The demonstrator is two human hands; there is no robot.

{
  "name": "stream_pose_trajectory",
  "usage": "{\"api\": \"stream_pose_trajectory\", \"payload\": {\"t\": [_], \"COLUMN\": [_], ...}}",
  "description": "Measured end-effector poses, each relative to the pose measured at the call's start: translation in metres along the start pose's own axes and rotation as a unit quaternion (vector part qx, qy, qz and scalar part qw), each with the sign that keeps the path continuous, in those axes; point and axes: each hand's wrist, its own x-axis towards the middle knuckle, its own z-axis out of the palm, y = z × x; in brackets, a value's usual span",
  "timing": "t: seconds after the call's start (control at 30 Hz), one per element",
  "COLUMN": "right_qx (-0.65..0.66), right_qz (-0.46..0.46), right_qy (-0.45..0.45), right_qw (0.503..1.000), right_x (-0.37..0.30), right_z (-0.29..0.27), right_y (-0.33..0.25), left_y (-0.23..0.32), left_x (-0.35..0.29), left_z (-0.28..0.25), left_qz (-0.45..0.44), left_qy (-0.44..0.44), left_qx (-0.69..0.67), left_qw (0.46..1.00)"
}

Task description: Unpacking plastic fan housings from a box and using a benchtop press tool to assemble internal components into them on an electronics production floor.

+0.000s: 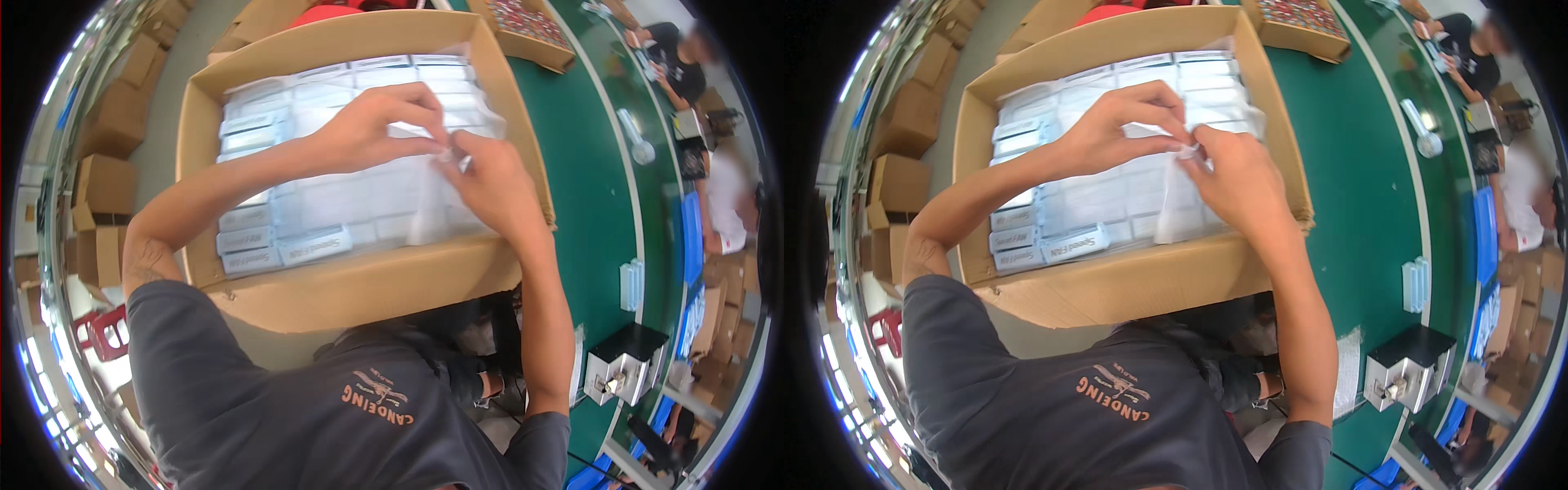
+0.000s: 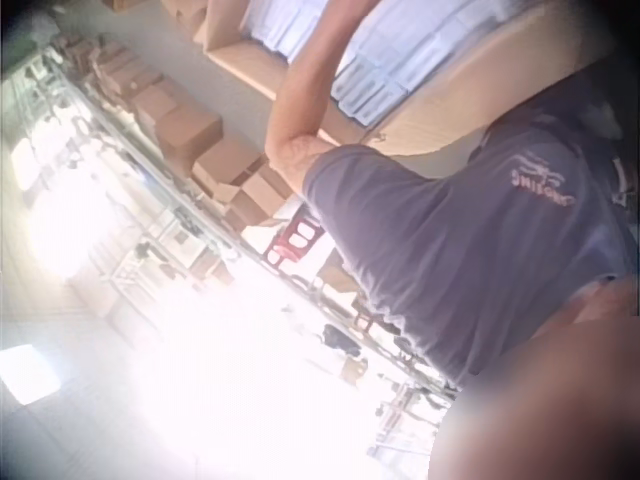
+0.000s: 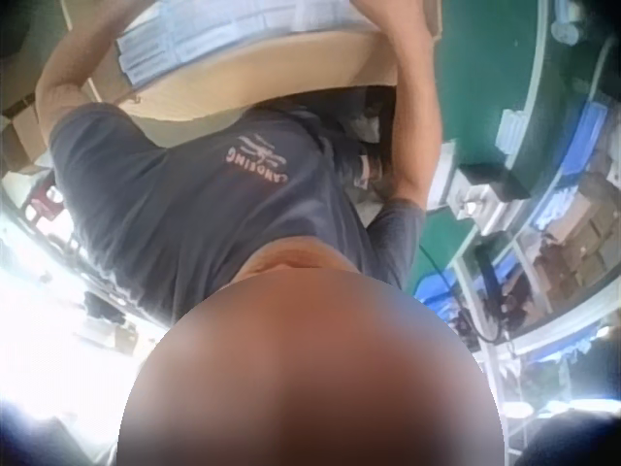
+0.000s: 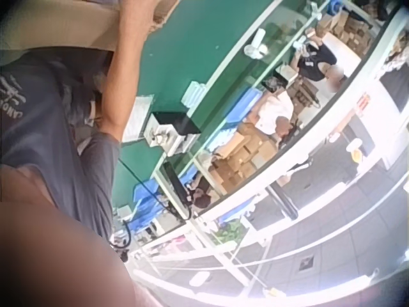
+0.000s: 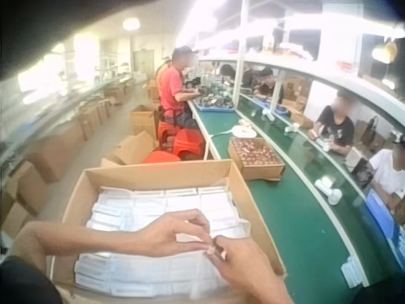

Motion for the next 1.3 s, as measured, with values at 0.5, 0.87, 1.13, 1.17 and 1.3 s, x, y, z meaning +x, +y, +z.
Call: {"api": "stream_pose_trajectory", "payload": {"t": [0.5, 0.87, 1.13, 1.17, 1.3], "right_qx": [-0.041, -0.153, -0.204, -0.203, -0.187], "right_qz": [0.031, 0.086, -0.081, -0.072, -0.049], "right_qy": [0.14, 0.109, 0.076, 0.066, 0.035], "right_qw": [0.989, 0.978, 0.973, 0.974, 0.98], "right_x": [-0.005, -0.019, -0.02, -0.019, -0.02], "right_z": [-0.047, -0.074, -0.052, -0.049, -0.046], "right_y": [0.017, 0.025, 0.0, 0.004, 0.012], "left_y": [-0.017, -0.017, -0.032, -0.033, -0.037], "left_x": [-0.059, -0.118, -0.119, -0.119, -0.119], "left_z": [-0.094, -0.089, -0.085, -0.085, -0.085], "left_qz": [-0.13, -0.529, -0.538, -0.55, -0.577], "left_qy": [0.033, -0.02, 0.002, 0.013, 0.054], "left_qx": [0.238, 0.156, -0.006, -0.039, -0.112], "left_qw": [0.962, 0.834, 0.843, 0.834, 0.807]}}
